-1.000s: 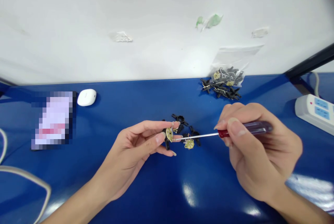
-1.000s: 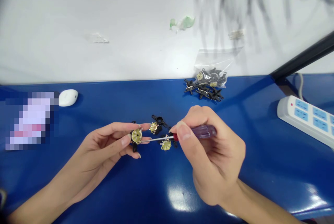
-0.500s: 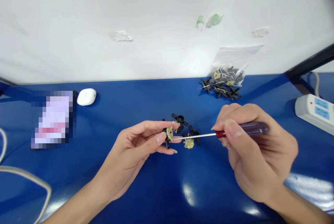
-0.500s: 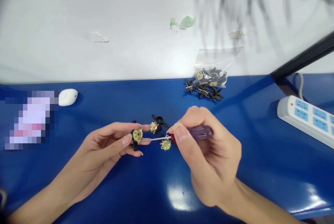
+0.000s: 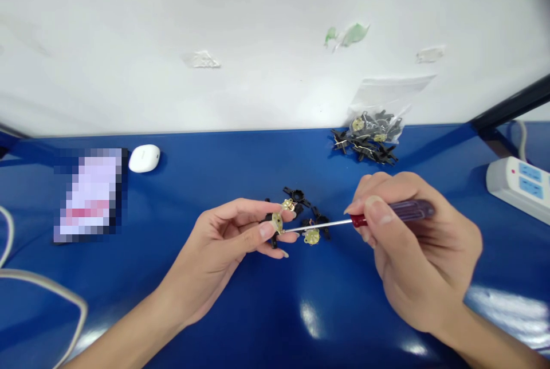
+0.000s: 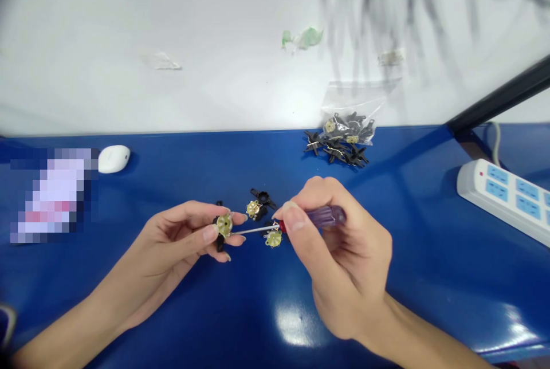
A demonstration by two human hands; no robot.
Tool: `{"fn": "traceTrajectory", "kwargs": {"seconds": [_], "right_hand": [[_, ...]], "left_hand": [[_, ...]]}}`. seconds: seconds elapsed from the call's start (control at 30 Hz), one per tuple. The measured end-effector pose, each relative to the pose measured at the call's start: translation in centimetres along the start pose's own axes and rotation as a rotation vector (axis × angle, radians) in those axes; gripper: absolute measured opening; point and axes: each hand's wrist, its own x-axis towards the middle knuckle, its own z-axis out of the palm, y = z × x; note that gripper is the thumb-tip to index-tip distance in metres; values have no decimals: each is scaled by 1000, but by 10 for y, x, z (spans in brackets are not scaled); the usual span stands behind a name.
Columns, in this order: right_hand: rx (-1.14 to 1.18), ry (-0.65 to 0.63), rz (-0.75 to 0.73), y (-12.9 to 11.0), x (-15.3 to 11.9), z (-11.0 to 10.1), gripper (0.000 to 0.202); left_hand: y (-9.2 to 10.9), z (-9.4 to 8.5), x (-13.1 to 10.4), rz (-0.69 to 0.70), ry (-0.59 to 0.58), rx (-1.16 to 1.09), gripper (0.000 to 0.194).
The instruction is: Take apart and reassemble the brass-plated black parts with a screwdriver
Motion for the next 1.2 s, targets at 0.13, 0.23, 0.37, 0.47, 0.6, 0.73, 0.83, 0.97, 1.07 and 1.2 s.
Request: {"fn": "traceTrajectory", "kwargs": {"seconds": [0.13,0.23,0.37,0.47,0.6,0.73,0.83,0.97,1.07,1.2], "right_hand": [[-1,4,41,-1,-2,0,17],[-30,5,72,-4,-3,-2,19],[-70,24,81,-5,-1,-3,16],[-83,32,56,-4,1,-4,22],[-120,28,48,-6,1,-4,29],[-229,35,84,-10,0,-5,16],[-303,-9,56,-11,-1,-9,5],[-246,-190,60,-8,5,-20,20],[-183,-298,124,-4,14,-27,11],[-172,-334,191,1,22,-32,11]], "left_hand": [[0,0,0,-6,3,-4,12],[1,1,-1,-12,9,-13,12],[1,1,-2,-16,6,-29,12],[1,1,-2,-18,2,-26,12],[0,0,0,-14,12,-13,12],[0,0,0,-17,20,9,11],[0,0,-1,-10,35,36,10],[2,-1,0,9,57,75,10],[3,-1,0,22,60,91,9],[3,0,0,0,57,68,10]]}}
